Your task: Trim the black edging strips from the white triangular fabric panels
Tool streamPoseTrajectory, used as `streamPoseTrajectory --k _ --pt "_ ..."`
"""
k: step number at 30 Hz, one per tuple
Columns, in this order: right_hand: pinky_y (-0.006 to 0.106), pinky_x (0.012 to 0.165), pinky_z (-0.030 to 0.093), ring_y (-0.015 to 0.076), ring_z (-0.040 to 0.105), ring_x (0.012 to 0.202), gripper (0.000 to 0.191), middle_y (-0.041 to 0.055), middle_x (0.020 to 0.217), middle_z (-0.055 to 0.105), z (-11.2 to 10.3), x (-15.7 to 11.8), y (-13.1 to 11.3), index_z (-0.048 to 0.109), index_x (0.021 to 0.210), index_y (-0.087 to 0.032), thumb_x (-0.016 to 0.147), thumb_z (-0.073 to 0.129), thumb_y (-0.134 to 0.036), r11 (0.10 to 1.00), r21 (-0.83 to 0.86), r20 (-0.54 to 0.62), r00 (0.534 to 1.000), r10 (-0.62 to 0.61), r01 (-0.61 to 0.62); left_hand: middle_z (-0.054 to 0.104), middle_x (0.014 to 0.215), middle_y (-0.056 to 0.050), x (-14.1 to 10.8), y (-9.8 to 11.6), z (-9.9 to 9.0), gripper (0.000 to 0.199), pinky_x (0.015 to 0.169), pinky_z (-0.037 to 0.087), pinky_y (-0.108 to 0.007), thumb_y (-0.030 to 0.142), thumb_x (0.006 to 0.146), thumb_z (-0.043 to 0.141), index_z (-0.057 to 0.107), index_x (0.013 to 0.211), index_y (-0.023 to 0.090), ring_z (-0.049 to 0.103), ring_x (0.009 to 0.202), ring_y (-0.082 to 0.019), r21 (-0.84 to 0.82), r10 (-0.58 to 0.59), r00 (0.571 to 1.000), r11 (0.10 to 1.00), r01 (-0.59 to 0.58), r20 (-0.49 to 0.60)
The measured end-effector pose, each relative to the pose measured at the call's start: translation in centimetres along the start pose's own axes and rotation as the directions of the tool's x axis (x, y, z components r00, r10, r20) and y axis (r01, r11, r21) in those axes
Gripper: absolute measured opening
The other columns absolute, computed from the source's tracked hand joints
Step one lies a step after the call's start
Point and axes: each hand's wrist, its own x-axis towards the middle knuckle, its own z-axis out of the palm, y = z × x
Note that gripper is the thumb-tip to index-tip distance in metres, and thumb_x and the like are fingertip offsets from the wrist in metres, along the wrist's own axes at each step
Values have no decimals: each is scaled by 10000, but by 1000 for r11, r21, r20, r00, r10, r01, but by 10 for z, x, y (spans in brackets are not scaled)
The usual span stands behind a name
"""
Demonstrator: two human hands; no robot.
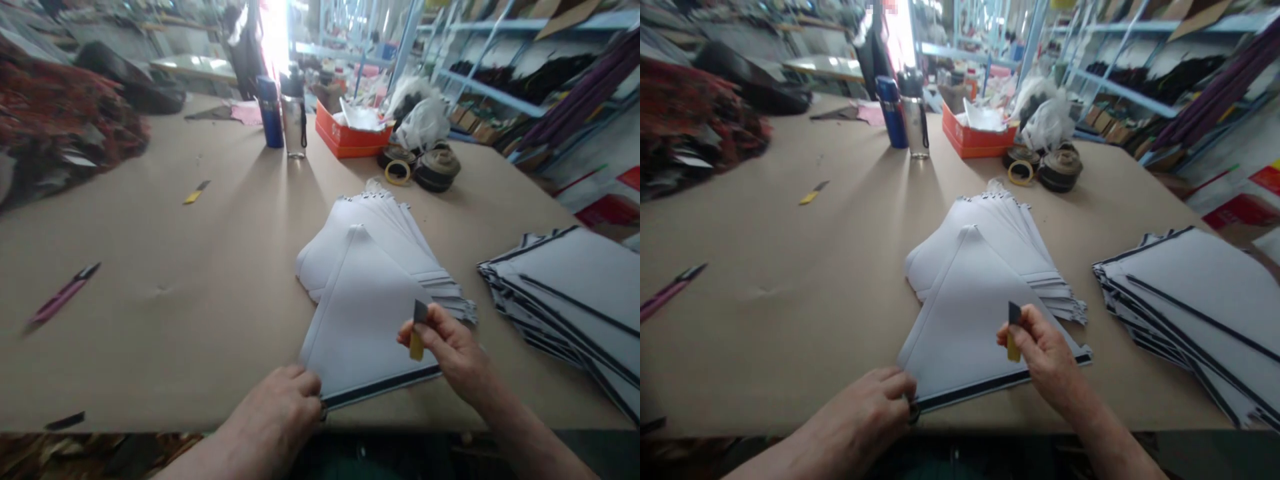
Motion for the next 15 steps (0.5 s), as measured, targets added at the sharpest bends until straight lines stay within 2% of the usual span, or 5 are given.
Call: streamPoseTrajectory --k 2,4,7,11,15 --pt "282 627 445 161 588 656 254 3 742 594 -30 9 9 481 890 -207 884 444 -458 997 -72 -146 989 -8 -3 642 875 -44 3 -2 4 203 694 418 -300 163 851 494 633 706 196 550 796 -188 38 -19 998 999 17 54" --pt "289 609 415 172 571 624 247 -1 682 578 -54 17 19 514 865 -206 851 478 -450 956 -291 -255 966 -34 -44 640 887 -48 4 -3 4 208 699 419 -299 156 852 475 633 722 195 549 800 -187 24 -30 998 999 28 62" --pt "301 635 382 205 575 686 252 31 702 619 -70 29 35 602 836 -195 789 555 -439 826 -547 -295 955 -36 -138 629 912 -43 6 -4 2 238 708 421 -277 152 872 427 621 739 193 544 809 -171 -54 -56 998 997 58 30" --pt "285 633 384 185 547 663 261 24 688 612 -68 35 54 597 723 -186 764 567 -442 848 -520 -178 984 11 -103 613 949 -46 13 -6 6 246 753 426 -291 163 882 408 611 745 189 538 863 -179 -100 -66 998 993 63 -25" --pt "255 593 397 158 522 626 288 4 643 566 -77 9 63 548 672 -177 752 544 -454 897 -416 -172 981 86 -151 606 942 -42 25 -4 6 263 748 430 -275 179 892 398 599 722 182 543 842 -161 -133 -41 999 990 38 -24"
